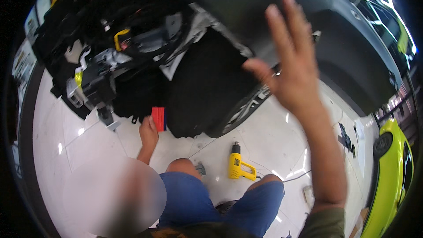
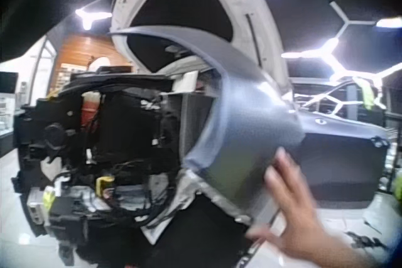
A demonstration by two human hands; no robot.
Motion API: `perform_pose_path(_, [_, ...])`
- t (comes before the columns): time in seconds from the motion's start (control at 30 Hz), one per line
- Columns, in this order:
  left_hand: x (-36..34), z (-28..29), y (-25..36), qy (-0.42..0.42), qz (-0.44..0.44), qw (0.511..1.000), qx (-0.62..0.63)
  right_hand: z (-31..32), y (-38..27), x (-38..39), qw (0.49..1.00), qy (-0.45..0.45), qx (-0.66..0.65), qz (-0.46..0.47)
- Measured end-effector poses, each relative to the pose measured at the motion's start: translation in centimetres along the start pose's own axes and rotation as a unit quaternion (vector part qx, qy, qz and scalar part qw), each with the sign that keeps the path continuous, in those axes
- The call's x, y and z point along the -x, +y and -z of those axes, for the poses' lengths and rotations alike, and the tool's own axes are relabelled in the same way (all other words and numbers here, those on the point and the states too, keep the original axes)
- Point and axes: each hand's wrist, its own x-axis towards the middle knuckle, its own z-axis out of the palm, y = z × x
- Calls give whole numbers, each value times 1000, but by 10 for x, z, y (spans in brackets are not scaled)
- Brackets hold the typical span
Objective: The person applies a vinyl wrap to the front fender of a car. They use a heat gun to warm the material, a squeegee to smooth it, and a knife to trim excess. The person repeatedly heats and presses the wrap to conform it to the fender's curves.
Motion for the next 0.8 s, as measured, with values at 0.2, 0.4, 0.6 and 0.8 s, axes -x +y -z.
perform_pose_path(0.2, [59, 26, 182, -37, -36, 965, 256, -37, -156, 176, 725, -144, -493, -459])
perform_pose_path(0.4, [71, 26, 252, -200, -232, 895, 324, -38, -131, 182, 511, 66, -602, -610])
perform_pose_path(0.6, [-24, 42, 279, -172, -96, 880, 432, 3, -61, 84, 872, 112, -226, -420])
perform_pose_path(0.8, [32, -1, 231, -283, 16, 863, 418, -2, -16, 41, 967, 153, -166, -122])
